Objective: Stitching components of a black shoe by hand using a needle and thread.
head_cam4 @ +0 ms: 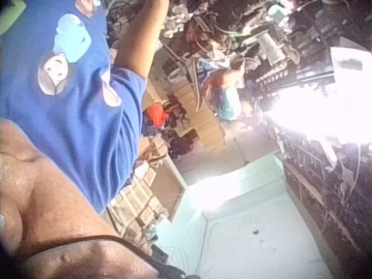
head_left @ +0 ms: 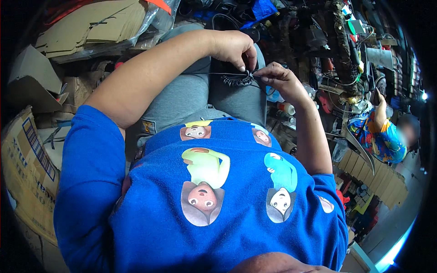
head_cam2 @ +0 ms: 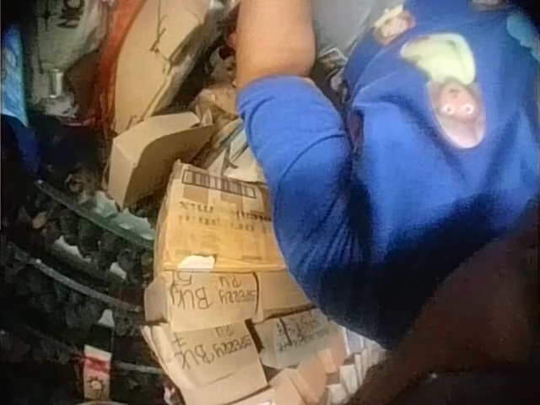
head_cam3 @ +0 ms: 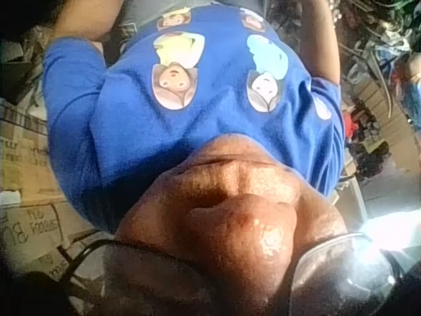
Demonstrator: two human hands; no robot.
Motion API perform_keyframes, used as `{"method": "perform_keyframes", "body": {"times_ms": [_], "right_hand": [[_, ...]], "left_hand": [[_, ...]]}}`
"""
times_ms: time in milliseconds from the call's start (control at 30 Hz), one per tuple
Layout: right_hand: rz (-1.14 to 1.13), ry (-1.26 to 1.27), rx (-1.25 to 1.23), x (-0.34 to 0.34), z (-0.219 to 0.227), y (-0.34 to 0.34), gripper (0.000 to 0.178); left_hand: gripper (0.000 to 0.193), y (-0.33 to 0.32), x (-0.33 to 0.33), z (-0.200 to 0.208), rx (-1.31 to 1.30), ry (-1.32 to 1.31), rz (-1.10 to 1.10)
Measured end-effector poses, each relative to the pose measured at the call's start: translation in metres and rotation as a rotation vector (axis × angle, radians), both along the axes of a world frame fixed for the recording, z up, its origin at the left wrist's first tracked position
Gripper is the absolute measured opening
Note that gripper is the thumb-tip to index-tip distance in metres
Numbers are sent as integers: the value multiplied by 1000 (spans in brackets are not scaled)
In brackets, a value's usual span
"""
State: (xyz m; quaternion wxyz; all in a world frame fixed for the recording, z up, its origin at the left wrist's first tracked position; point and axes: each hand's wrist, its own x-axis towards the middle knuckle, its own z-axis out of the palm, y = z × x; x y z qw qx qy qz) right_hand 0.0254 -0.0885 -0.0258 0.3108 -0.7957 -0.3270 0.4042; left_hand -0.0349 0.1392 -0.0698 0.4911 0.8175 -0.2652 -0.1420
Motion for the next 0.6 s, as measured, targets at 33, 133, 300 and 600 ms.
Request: {"method": "perform_keyframes", "body": {"times_ms": [33, 133, 300, 600], "right_hand": [[23, 44, 32, 6, -5, -4, 20], [8, 134, 68, 11, -13, -8, 19], [-18, 201, 90, 10, -18, -3, 19], [-5, -313, 121, -26, 2, 7, 17]], "left_hand": [[23, -2, 1, -1, -1, 0, 4], [24, -7, 3, 4, 19, 27, 49], [23, -6, 4, -1, 25, 37, 68], [30, -13, -51, 9, 298, -536, 567]]}}
